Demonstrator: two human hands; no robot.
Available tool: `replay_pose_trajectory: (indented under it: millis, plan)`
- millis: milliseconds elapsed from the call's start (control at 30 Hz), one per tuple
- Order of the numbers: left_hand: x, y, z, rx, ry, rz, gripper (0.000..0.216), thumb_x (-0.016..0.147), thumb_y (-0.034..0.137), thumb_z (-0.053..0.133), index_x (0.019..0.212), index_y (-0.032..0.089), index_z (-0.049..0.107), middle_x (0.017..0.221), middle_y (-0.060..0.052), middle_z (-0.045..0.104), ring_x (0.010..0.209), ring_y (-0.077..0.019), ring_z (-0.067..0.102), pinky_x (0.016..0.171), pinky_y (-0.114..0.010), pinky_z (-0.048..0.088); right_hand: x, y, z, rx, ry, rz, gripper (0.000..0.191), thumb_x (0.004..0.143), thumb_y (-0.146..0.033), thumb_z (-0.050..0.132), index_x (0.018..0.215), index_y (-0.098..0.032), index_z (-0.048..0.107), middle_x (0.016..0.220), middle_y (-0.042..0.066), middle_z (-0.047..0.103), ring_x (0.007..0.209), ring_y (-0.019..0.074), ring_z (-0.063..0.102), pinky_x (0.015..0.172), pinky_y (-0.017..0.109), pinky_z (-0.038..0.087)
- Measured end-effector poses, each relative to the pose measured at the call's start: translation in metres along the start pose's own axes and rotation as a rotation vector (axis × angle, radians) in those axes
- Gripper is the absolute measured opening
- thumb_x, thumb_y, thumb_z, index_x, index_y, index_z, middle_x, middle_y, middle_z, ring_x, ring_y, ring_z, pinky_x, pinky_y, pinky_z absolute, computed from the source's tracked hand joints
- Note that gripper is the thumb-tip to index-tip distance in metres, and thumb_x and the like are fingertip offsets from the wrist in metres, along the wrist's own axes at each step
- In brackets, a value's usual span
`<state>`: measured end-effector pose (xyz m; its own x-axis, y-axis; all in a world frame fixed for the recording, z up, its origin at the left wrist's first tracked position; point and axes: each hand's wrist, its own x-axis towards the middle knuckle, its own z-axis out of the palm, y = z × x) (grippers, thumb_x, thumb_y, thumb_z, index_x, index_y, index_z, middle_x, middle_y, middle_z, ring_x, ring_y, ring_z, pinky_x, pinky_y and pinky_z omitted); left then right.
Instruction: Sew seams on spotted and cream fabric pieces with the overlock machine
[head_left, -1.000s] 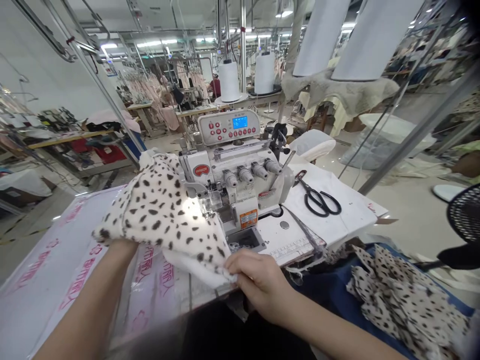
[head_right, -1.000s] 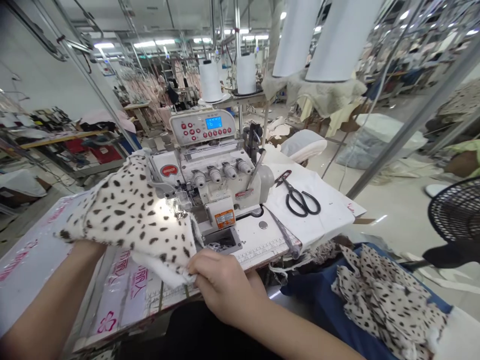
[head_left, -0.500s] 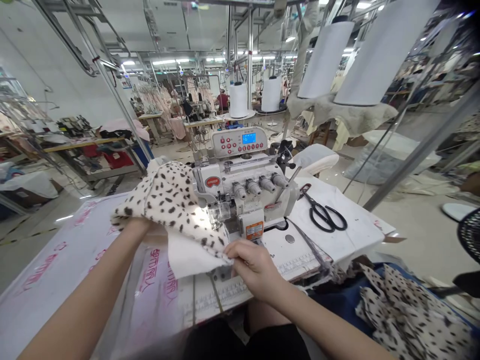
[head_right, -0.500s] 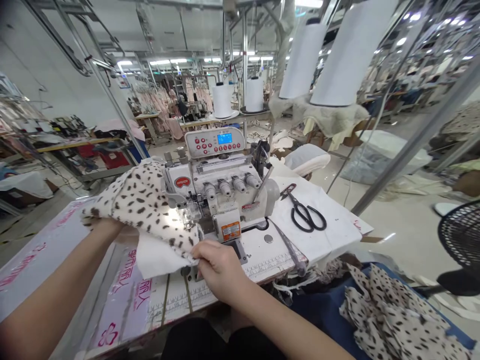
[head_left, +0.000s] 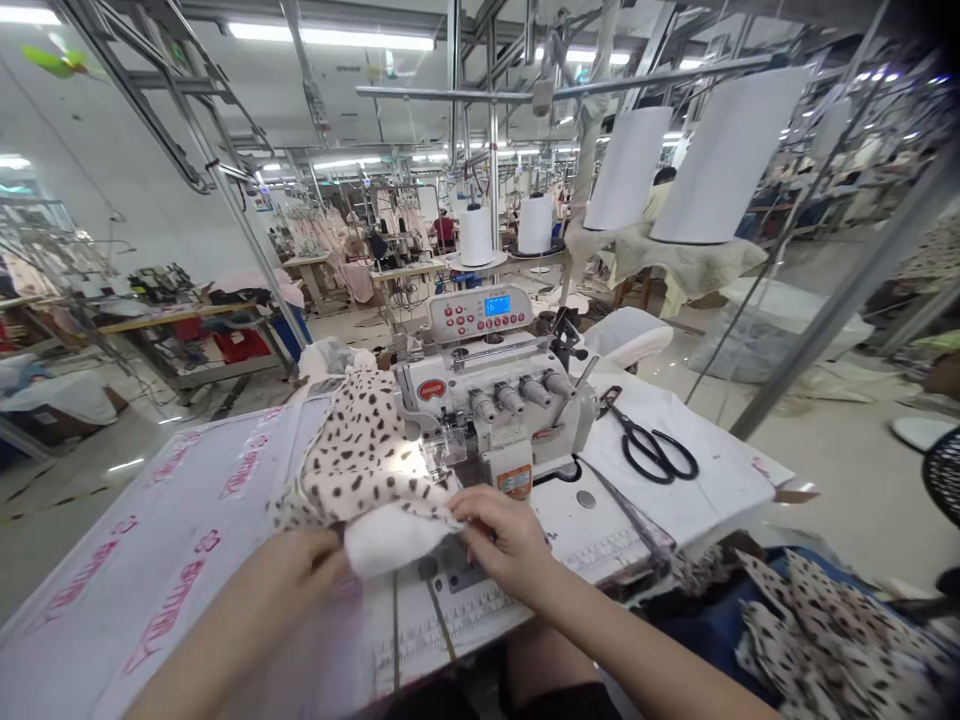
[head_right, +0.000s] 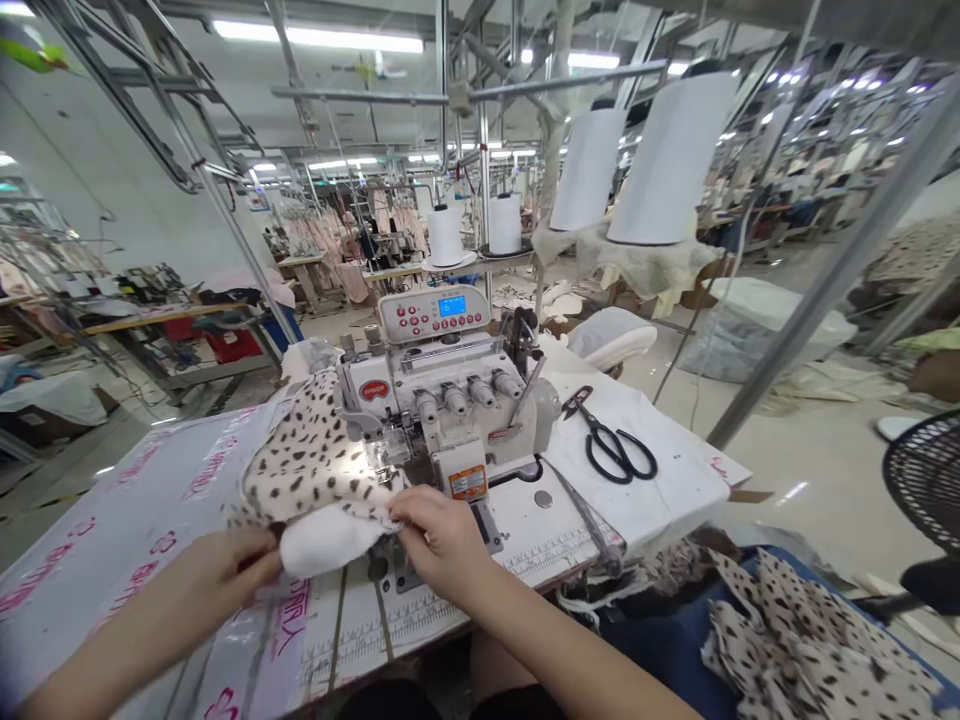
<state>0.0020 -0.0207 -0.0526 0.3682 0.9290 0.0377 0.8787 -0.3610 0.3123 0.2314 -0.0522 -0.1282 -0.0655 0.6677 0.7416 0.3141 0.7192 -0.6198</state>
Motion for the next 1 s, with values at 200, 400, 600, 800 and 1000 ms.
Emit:
replay_pose_trajectory:
  millis: [200,400,600,800,1000]
  plan:
    - [-0.016,0.052,0.043,0.009,0.487,0.662,0.033,0.083,0.02,0.05,0.116,0.016,0.05,0.113,-0.01,0.055,0.106,-0.0222,0.048,0.092,-0.036,0.041,-0.001,0.0,0.0,0.003,0.009,-0.03,0.021,0.078,-0.005,0.046,0.087,-0.018,0.059,0.094,0.007,0.064,0.089,0.0147,0.06,0.076,0.027,0.05]
    - [0.012,0.043,0.05,0.11,0.567,0.767,0.02,0.082,0.005,0.045,0.097,0.014,0.056,0.088,-0.007,0.059,0.082,-0.0187,0.051,0.072,-0.034,0.043,0.0,-0.004,-0.003,-0.039,-0.011,-0.051,0.022,0.077,-0.003,0.044,0.085,-0.018,0.058,0.092,0.007,0.061,0.086,0.0144,0.059,0.073,0.025,0.049]
    - [0.012,0.041,0.049,0.06,0.541,0.781,0.021,0.082,0.003,0.047,0.096,0.015,0.056,0.088,-0.006,0.059,0.082,-0.0171,0.051,0.072,-0.033,0.043,0.001,-0.007,-0.011,-0.161,-0.084,0.013,0.036,0.075,-0.006,0.046,0.109,-0.017,0.049,0.102,0.009,0.055,0.069,0.0123,0.057,0.064,0.026,0.05]
    - [0.015,0.037,0.049,0.036,0.546,0.784,0.019,0.082,0.004,0.048,0.096,0.015,0.057,0.087,-0.006,0.059,0.081,-0.0163,0.052,0.072,-0.032,0.044,0.002,-0.005,-0.013,-0.38,-0.098,-0.295,0.023,0.083,-0.007,0.043,0.1,-0.018,0.056,0.097,0.006,0.065,0.085,0.0142,0.062,0.068,0.024,0.052]
    - [0.01,0.032,0.044,0.146,0.592,0.869,0.024,0.083,0.005,0.047,0.102,0.014,0.059,0.098,-0.008,0.063,0.094,-0.0195,0.055,0.08,-0.035,0.047,0.0,-0.007,-0.013,-0.5,-0.126,-0.372,0.02,0.083,-0.006,0.043,0.094,-0.016,0.057,0.089,0.005,0.068,0.074,0.0137,0.064,0.06,0.024,0.051]
